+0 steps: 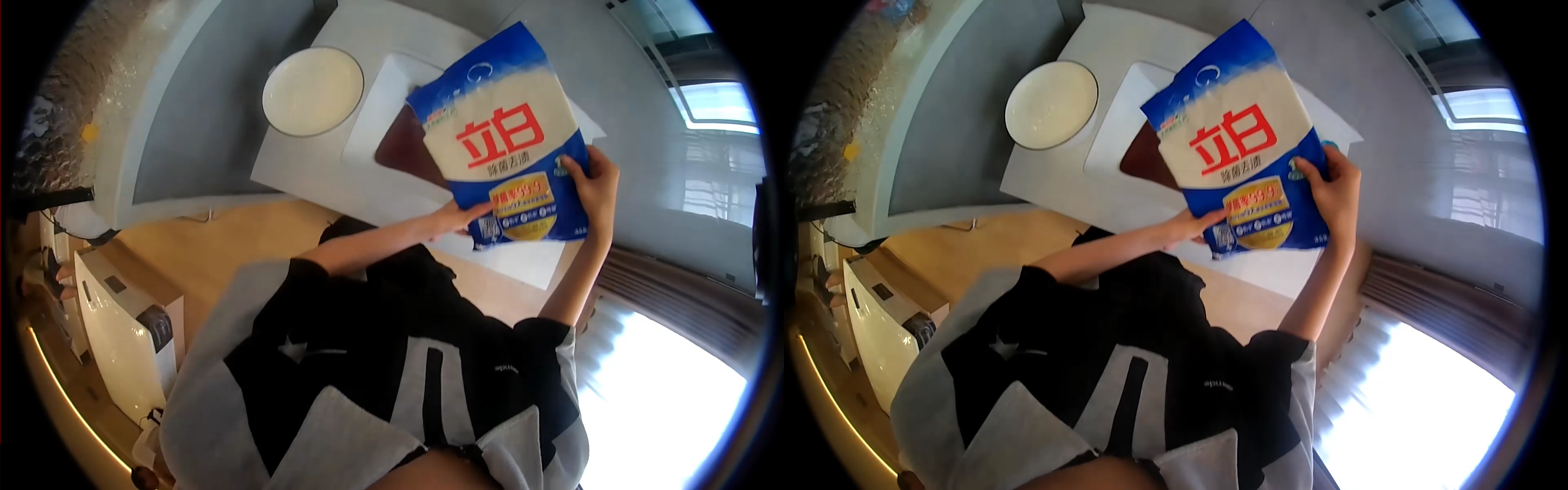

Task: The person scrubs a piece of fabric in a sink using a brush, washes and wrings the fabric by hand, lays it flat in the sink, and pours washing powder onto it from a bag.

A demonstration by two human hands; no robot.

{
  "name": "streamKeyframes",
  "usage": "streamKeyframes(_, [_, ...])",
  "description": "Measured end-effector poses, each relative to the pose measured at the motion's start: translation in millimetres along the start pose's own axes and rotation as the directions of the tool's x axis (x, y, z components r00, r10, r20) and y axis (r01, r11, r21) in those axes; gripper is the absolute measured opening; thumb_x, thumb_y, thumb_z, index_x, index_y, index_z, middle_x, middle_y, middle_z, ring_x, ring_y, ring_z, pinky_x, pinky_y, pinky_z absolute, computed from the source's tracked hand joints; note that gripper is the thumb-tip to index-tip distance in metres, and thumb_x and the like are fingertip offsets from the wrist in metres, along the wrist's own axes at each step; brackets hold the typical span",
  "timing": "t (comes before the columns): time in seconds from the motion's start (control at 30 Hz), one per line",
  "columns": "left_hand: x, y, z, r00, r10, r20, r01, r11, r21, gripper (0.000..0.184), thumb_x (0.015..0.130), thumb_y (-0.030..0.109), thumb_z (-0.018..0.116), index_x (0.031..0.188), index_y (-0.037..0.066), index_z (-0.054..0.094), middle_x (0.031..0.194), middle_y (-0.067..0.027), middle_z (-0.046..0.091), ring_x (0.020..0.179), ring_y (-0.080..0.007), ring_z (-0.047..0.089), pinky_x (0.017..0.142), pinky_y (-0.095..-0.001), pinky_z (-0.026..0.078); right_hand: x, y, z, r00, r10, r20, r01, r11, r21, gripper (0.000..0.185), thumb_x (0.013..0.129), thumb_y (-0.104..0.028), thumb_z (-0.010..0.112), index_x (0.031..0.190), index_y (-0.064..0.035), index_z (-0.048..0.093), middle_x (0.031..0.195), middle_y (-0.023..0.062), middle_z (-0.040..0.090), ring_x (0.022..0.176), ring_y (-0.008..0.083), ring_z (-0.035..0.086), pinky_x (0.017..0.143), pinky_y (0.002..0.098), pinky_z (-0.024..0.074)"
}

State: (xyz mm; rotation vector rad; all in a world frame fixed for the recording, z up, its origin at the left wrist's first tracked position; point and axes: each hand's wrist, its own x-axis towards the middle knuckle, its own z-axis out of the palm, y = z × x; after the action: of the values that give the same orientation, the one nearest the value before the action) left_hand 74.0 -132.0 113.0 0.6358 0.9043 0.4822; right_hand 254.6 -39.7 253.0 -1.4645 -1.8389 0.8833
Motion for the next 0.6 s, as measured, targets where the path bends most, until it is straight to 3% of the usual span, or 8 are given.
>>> streamKeyframes(0.1, [-6,-11,12,1.000,-0.001,0.003,0.001,0.997,-0.078,0.080,0.074,0.060,0.051,0.130,0.011,0.021,0.128,-0.0160,0.036,0.119,-0.0280,0.036,0.089,-0.0467,0.039,11,9,-3,0.995,0.004,0.095,0.003,0.997,-0.082,0.022,0.074,-0.013,0.065,0.087,0.0043,0.059,0.073,0.0117,0.061,0.059,0.0129,0.058,0.056,0.0232,0.0483])
streamKeyframes(0.2, [-10,3,19,0.998,-0.048,0.032,0.050,0.995,-0.090,0.078,0.075,0.057,0.052,0.130,0.014,0.017,0.131,-0.0153,0.030,0.122,-0.0273,0.032,0.090,-0.0468,0.038,16,-3,1,0.996,0.060,0.058,-0.052,0.989,-0.138,0.022,0.074,-0.012,0.064,0.089,0.0036,0.059,0.076,0.0141,0.062,0.061,0.0170,0.060,0.059,0.0247,0.0499])
streamKeyframes(0.33, [6,-7,10,0.999,0.016,-0.046,-0.023,0.986,-0.165,0.075,0.076,0.060,0.049,0.128,0.011,0.024,0.124,-0.0127,0.042,0.115,-0.0247,0.041,0.088,-0.0446,0.039,12,-8,0,1.000,0.023,-0.005,-0.023,0.985,-0.171,0.022,0.075,-0.013,0.063,0.091,0.0022,0.060,0.079,0.0148,0.062,0.063,0.0194,0.062,0.062,0.0257,0.0510])
streamKeyframes(0.4, [16,-6,7,0.986,0.058,-0.157,-0.080,0.987,-0.138,0.074,0.077,0.060,0.046,0.128,0.011,0.025,0.121,-0.0113,0.045,0.110,-0.0209,0.046,0.087,-0.0405,0.041,5,-6,-5,1.000,0.014,-0.014,-0.016,0.981,-0.195,0.023,0.075,-0.014,0.063,0.092,0.0016,0.061,0.080,0.0146,0.063,0.065,0.0194,0.062,0.062,0.0259,0.0511])
streamKeyframes(0.6, [6,3,14,0.999,-0.003,-0.038,-0.001,0.994,-0.109,0.079,0.076,0.063,0.045,0.129,0.011,0.019,0.124,-0.0124,0.041,0.113,-0.0221,0.044,0.089,-0.0420,0.040,18,-25,-1,1.000,0.018,0.014,-0.015,0.973,-0.229,0.022,0.075,-0.011,0.062,0.092,0.0016,0.061,0.081,0.0153,0.063,0.064,0.0200,0.062,0.061,0.0263,0.0513])
